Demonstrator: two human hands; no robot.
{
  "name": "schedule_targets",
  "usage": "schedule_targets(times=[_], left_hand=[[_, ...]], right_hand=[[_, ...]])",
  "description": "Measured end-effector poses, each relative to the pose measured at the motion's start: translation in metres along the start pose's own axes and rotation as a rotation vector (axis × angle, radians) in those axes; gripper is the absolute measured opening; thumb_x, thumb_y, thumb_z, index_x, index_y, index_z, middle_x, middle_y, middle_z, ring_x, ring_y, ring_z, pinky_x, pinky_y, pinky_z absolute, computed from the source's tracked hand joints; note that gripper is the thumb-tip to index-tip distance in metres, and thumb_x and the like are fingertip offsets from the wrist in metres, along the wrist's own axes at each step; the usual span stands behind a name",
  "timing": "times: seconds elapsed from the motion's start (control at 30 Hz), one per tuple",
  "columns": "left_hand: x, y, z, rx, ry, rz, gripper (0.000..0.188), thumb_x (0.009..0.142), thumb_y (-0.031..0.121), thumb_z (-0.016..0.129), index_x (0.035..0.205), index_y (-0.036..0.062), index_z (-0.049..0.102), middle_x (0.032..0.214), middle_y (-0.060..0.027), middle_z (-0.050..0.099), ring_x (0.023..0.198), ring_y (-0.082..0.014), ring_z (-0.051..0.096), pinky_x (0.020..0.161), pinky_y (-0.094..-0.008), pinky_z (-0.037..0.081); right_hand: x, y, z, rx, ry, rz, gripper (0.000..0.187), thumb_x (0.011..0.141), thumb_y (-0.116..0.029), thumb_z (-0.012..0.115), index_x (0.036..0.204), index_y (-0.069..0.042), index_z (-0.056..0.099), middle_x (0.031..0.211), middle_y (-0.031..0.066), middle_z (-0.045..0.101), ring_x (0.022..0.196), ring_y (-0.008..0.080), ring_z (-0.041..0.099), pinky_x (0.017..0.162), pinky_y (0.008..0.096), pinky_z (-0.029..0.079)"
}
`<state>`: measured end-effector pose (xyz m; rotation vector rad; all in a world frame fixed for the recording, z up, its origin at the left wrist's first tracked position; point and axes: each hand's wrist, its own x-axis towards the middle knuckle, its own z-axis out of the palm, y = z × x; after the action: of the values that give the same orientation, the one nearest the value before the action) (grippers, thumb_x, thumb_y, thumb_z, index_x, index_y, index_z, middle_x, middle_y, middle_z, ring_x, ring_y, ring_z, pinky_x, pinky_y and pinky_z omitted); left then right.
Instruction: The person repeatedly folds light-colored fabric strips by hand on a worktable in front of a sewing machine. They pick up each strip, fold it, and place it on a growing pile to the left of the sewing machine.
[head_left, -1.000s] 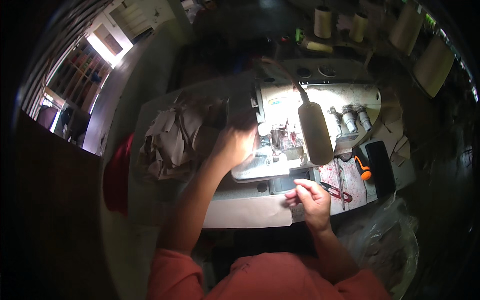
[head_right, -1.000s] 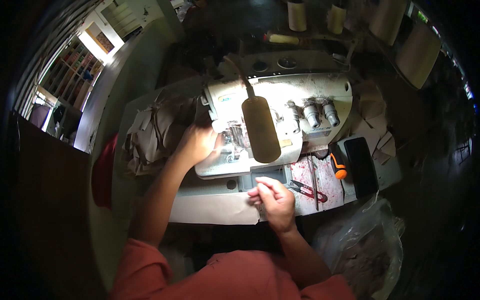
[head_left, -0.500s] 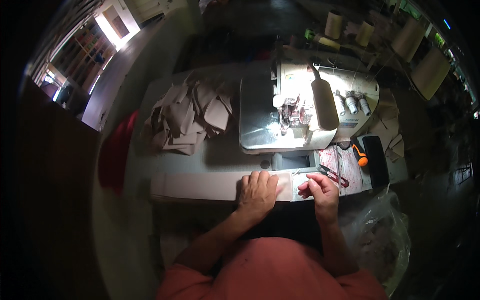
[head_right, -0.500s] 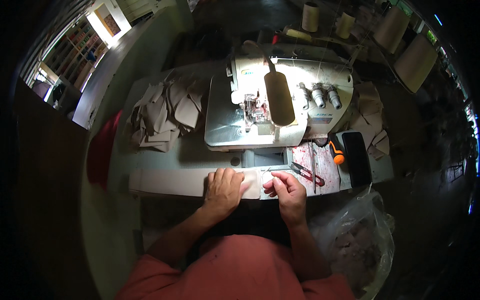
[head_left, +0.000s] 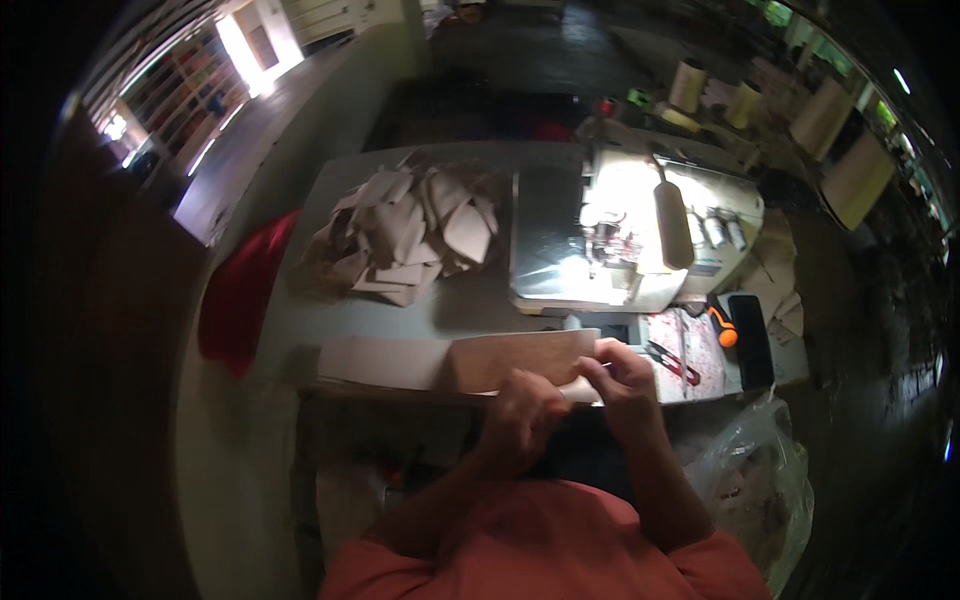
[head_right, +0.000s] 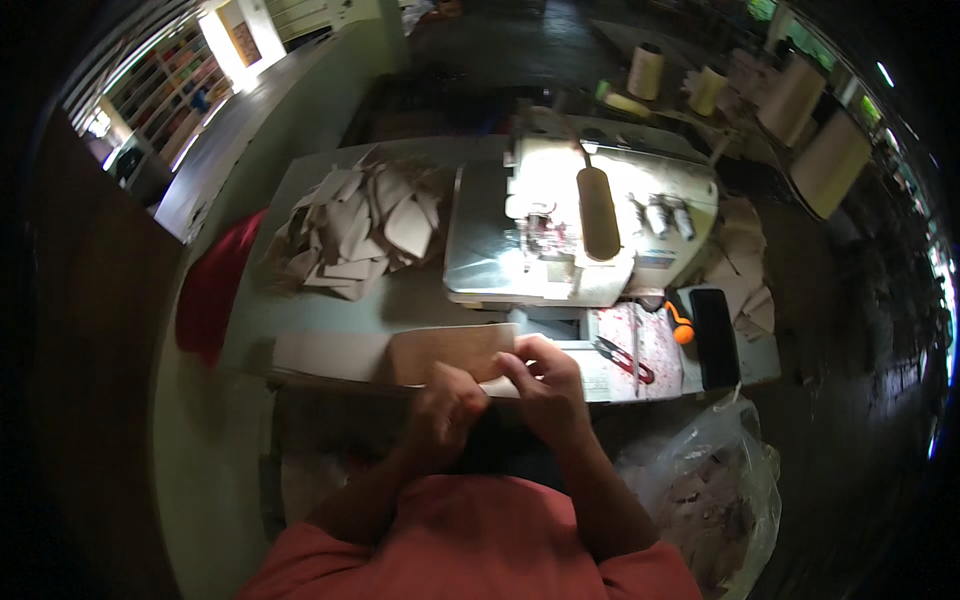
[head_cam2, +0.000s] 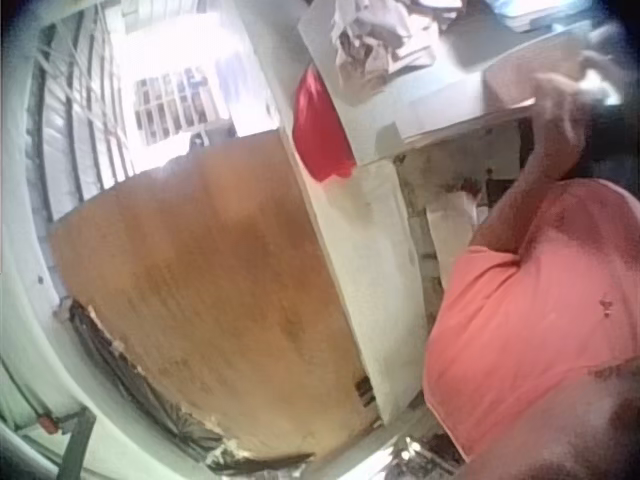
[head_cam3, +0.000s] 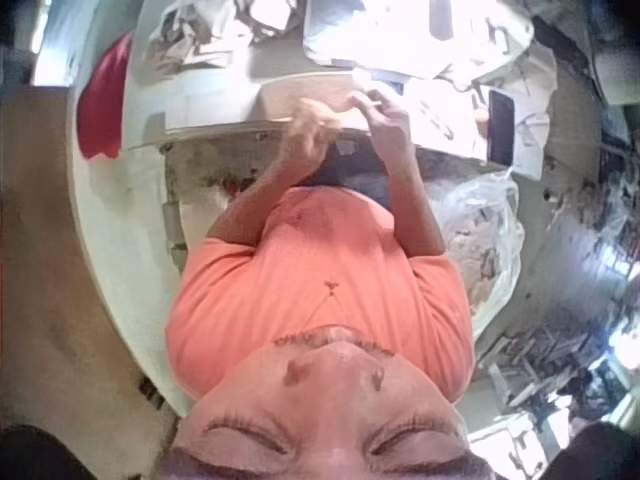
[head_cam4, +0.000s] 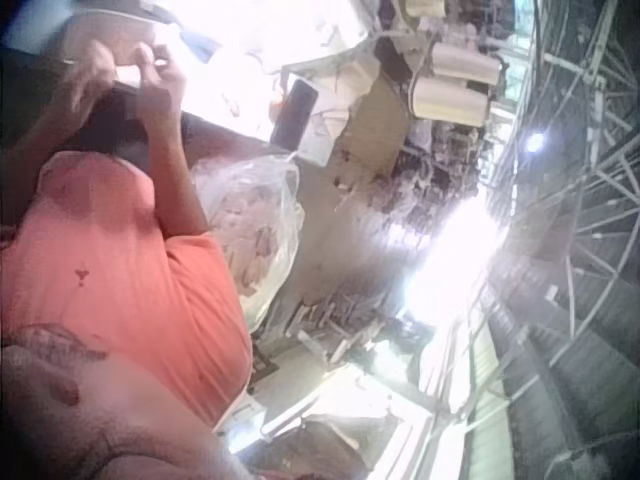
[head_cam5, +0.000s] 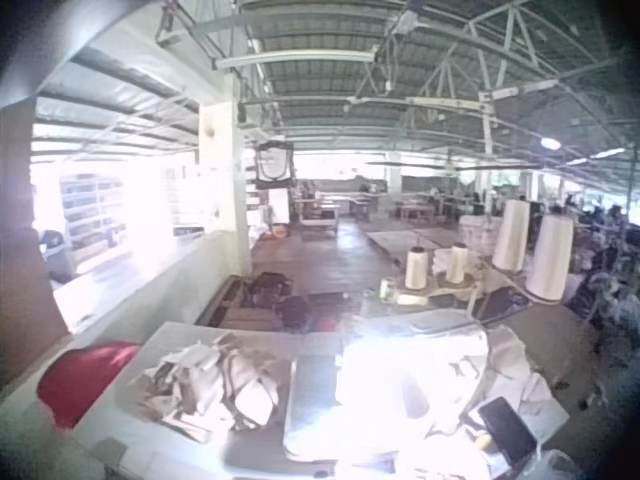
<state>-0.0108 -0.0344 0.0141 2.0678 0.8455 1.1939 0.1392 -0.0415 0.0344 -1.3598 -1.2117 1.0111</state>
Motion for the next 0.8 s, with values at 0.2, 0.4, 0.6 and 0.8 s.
schedule_targets(times=[0.2,0.4,0.6,0.8], left_hand=[[-0.017,-0.049,-0.069,-1.540,0.773,-0.539,0.046,0.086,0.032,0.039,0.120,0.0017,0.034,0.122,-0.0119,0.039,0.113,-0.0222,0.037,0.089,-0.0356,0.035],[0.008,-0.035,-0.114,-0.744,0.805,-0.329,0.046,0.087,0.033,0.036,0.120,-0.0001,0.036,0.116,-0.0152,0.044,0.108,-0.0204,0.042,0.087,-0.0339,0.035],[0.017,0.008,-0.019,0.455,-0.223,0.023,0.054,0.077,0.013,0.049,0.124,-0.0033,0.027,0.128,-0.0236,0.025,0.118,-0.0378,0.026,0.097,-0.0426,0.022],[0.026,0.012,-0.021,0.167,-0.428,-0.007,0.068,0.075,0.030,0.056,0.124,-0.0059,0.024,0.131,-0.0227,0.020,0.121,-0.0357,0.022,0.099,-0.0391,0.020]], right_hand=[[-0.015,-0.024,-0.008,0.287,0.117,0.089,0.007,0.078,-0.006,0.051,0.082,0.000,0.054,0.075,0.0055,0.058,0.067,0.0099,0.055,0.064,0.0235,0.046],[-0.010,-0.003,-0.008,0.423,-0.038,0.314,0.017,0.081,-0.013,0.047,0.088,0.002,0.053,0.076,0.0062,0.057,0.069,0.0115,0.056,0.057,0.0258,0.051],[-0.011,-0.019,0.011,0.566,-0.143,0.256,0.026,0.085,-0.021,0.044,0.093,0.003,0.053,0.082,0.0060,0.056,0.070,0.0099,0.055,0.060,0.0243,0.050],[-0.022,-0.020,-0.003,0.425,-0.100,0.237,0.014,0.079,-0.008,0.054,0.088,0.002,0.056,0.074,0.0040,0.057,0.064,0.0058,0.052,0.058,0.0190,0.044]])
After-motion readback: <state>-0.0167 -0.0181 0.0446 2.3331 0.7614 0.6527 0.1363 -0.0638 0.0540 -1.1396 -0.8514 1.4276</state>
